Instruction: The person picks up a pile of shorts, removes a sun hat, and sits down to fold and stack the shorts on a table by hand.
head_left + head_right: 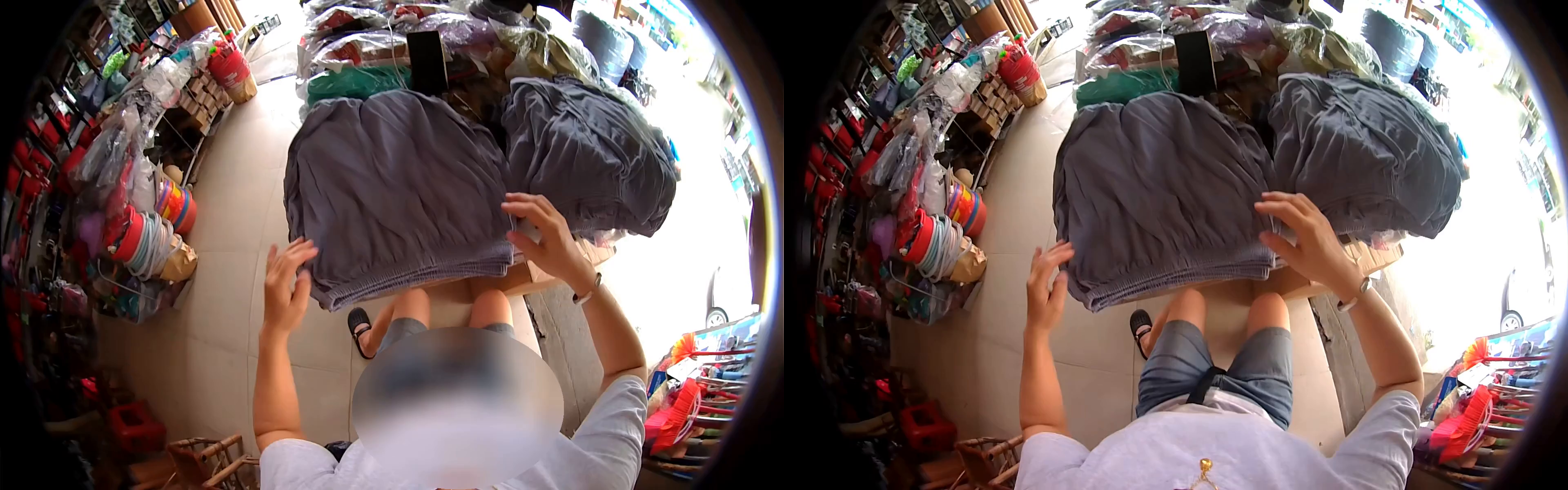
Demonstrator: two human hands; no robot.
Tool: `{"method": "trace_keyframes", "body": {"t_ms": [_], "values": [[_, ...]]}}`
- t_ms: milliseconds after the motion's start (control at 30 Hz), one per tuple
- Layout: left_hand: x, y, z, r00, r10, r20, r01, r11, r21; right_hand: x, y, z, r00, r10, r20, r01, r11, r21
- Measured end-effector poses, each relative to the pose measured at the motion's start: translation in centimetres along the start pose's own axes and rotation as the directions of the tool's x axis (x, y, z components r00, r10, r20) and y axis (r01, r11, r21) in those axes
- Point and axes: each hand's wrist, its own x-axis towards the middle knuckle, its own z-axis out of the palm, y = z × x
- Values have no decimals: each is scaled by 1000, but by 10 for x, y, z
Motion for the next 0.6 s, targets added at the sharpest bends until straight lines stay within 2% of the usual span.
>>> {"method": "trace_keyframes", "body": {"t_ms": [33,100,167,233,267,333,367,433,467,500,567,600], "values": [[21,3,4,999,27,-31,-27,999,-25,17,1,2,1000,-12,-7,12,1000,-9],[64,11,21,988,154,-31,-154,988,19,52,5,12,999,-33,-21,35,995,92],[107,2,40,966,242,-88,-234,967,98,95,5,29,993,-83,-83,90,992,84],[155,-26,54,938,219,-268,-217,975,35,145,16,50,970,245,-12,-229,922,311],[178,-37,54,925,189,-330,-183,982,50,172,24,61,972,233,-20,-216,928,304],[217,-58,53,895,136,-424,-99,989,109,220,43,83,955,186,-230,-118,953,279],[230,-63,51,893,136,-429,-99,989,107,241,52,94,956,181,-230,-115,955,275],[254,-69,47,950,-204,-237,219,975,39,273,68,113,917,320,-237,-231,912,339],[261,-71,46,952,-192,-237,231,961,151,282,68,119,919,303,-251,-226,929,293],[264,-74,44,951,-194,-240,234,961,150,287,69,121,921,300,-249,-224,930,293],[264,-77,40,938,-346,6,341,928,152,285,65,116,944,329,5,-326,938,-115],[263,-87,42,963,-270,-18,271,961,57,283,57,107,929,335,154,-309,936,-171]]}}
